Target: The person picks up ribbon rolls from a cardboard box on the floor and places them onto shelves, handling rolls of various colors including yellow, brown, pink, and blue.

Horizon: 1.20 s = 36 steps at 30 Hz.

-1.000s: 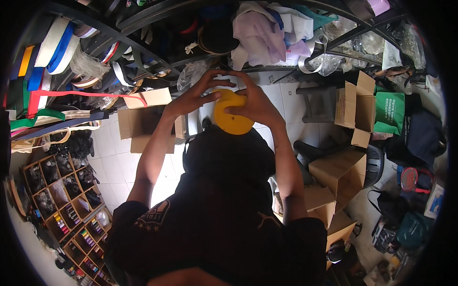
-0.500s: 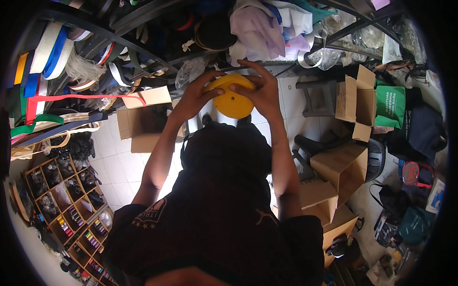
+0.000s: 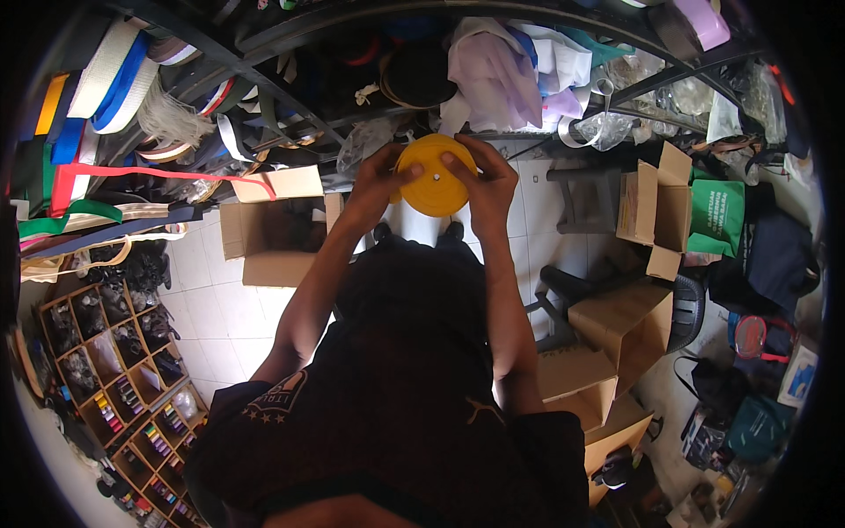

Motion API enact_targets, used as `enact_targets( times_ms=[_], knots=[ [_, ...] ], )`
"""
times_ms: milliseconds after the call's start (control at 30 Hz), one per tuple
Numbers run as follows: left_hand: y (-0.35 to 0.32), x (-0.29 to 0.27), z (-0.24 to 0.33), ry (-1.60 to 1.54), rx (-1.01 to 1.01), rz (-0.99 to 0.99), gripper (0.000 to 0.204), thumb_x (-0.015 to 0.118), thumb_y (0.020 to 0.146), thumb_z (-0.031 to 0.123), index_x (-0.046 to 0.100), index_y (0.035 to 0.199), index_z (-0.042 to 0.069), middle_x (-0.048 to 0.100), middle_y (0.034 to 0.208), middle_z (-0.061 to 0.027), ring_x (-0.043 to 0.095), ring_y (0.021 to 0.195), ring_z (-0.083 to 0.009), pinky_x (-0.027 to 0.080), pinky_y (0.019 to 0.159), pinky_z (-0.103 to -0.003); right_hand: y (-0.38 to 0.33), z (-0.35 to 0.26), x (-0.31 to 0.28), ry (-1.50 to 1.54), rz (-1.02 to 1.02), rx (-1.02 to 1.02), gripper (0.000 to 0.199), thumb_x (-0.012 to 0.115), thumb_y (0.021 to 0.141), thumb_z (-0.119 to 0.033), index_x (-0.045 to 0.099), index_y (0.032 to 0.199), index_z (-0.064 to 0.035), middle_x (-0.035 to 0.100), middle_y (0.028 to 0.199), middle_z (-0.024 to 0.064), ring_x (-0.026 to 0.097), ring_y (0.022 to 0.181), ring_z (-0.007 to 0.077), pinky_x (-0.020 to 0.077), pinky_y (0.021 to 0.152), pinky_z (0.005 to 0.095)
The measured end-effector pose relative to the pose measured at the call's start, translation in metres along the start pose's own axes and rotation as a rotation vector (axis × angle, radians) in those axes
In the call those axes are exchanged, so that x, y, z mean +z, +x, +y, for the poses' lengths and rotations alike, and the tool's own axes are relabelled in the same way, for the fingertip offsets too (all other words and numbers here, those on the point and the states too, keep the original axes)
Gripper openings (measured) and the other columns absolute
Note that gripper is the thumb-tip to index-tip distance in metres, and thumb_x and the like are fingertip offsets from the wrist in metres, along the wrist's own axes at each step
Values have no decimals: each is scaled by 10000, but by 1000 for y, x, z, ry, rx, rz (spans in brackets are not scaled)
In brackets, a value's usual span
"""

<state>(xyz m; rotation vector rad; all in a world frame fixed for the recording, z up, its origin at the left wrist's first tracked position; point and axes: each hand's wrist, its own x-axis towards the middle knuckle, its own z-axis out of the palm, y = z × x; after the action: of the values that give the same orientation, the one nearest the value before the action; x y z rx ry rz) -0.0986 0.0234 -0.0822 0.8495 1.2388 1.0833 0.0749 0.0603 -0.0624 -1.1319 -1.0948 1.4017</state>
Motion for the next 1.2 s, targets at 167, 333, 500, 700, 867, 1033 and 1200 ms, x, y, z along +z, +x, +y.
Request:
enact_targets(
  times_ms=[167, 333, 500, 700, 867, 1033, 1200],
  knots=[
    [-5, 0, -10, -119, 96, -87, 598, 819, 747, 230, 542, 1230, 11, 632, 1103, -123, 610, 1020, -214, 500, 861, -331, 0, 8, 2, 30, 66, 27, 339, 767, 795, -67, 667, 1107, 22, 691, 1040, 121, 655, 940, 172, 512, 846, 276],
    [-4, -5, -11, -149, 0, -90, 629, 816, 755, 216, 512, 1268, 16, 609, 1164, -149, 605, 1069, -226, 510, 901, -342, 2, 0, -4, -96, -138, 126, 423, 774, 774, -64, 630, 1167, -4, 675, 1053, 119, 658, 946, 190, 523, 841, 295],
    [-7, 0, -10, -278, -26, -80, 620, 792, 790, 216, 489, 1282, -8, 605, 1163, -165, 605, 1084, -238, 517, 922, -362, 4, -3, -8, -50, -267, 213, 526, 794, 759, -80, 573, 1232, -18, 668, 1062, 148, 657, 969, 211, 536, 840, 309],
    [-1, 2, -22, -535, -95, -69, 563, 697, 884, 232, 465, 1316, -44, 573, 1211, -146, 577, 1117, -247, 495, 936, -399, 4, 12, 4, 91, -11, 49, 557, 804, 768, -114, 511, 1232, -18, 661, 1055, 176, 660, 969, 225, 545, 832, 311],
    [-2, -1, -14, -246, -89, 14, 569, 689, 885, 293, 492, 1287, -59, 605, 1145, -140, 594, 1060, -228, 497, 893, -374, 0, 11, 6, -77, 52, 8, 549, 798, 783, -149, 506, 1231, -24, 657, 1059, 177, 658, 967, 231, 540, 836, 313],
    [-6, -5, -4, -195, -132, 17, 560, 728, 852, 295, 524, 1250, -42, 619, 1097, -138, 603, 1026, -214, 496, 888, -361, 2, 13, -1, -60, 27, -6, 518, 764, 826, -166, 527, 1259, -9, 645, 1111, 180, 649, 983, 220, 528, 846, 304],
    [-3, -13, -10, -239, -129, 66, 561, 770, 814, 251, 529, 1232, -35, 633, 1083, -150, 616, 1010, -211, 508, 863, -359, 1, 18, 1, -104, 35, -115, 466, 741, 851, -160, 573, 1249, 15, 643, 1137, 156, 626, 1024, 200, 491, 908, 301]
  ],
)
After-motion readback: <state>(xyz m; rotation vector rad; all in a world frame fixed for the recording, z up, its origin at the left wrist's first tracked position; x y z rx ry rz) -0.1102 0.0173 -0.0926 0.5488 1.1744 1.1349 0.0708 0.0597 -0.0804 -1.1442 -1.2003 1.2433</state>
